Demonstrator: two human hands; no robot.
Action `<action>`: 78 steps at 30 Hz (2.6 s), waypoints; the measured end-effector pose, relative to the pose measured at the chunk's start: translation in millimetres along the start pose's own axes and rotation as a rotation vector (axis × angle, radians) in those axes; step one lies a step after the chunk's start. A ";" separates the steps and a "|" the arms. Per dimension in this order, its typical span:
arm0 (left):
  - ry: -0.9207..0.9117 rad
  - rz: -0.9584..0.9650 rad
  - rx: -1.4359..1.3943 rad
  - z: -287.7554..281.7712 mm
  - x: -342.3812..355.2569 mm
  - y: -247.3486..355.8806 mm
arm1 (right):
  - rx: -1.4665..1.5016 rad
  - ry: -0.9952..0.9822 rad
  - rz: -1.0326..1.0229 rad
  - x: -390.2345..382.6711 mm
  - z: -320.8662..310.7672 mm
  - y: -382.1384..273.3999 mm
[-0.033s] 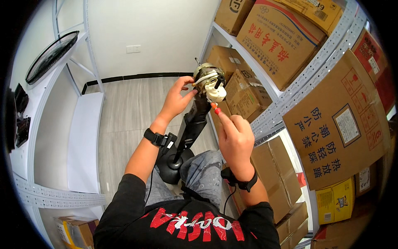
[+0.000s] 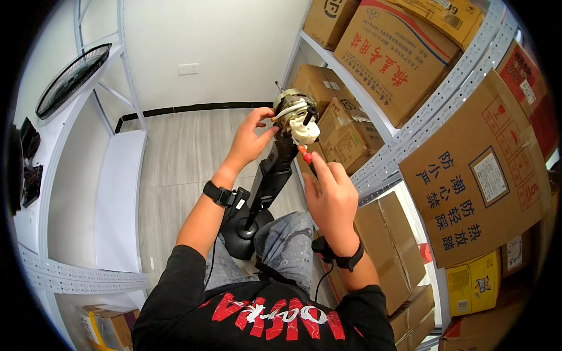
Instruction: The person uses a screwdriver to adjust and tighten screws on a fan motor assembly. They manipulate the motor housing and internal components while seated on the floor.
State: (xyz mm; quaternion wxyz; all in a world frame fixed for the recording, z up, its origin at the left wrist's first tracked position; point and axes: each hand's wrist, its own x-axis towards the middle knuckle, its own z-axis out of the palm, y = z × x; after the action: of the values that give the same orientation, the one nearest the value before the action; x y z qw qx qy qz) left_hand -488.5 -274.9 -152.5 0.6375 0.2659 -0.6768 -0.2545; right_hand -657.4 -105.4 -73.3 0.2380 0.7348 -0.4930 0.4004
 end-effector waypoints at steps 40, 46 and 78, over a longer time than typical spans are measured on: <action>0.048 0.058 -0.193 18.1 -2.8 -24.4 | 0.212 0.119 0.155 -11.4 10.1 6.8; -0.073 0.090 -0.031 -3.1 9.6 0.8 | 0.191 -0.056 0.428 -14.9 0.2 6.0; 0.179 0.140 0.057 22.9 -4.7 12.5 | 0.168 0.061 0.113 -20.0 12.4 8.8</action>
State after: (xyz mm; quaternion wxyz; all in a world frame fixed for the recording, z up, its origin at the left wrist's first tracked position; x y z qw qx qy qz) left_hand -511.5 -262.5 -148.7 0.7038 0.2578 -0.6410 -0.1654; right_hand -664.9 -107.4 -97.2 0.1675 0.7108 -0.4908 0.4753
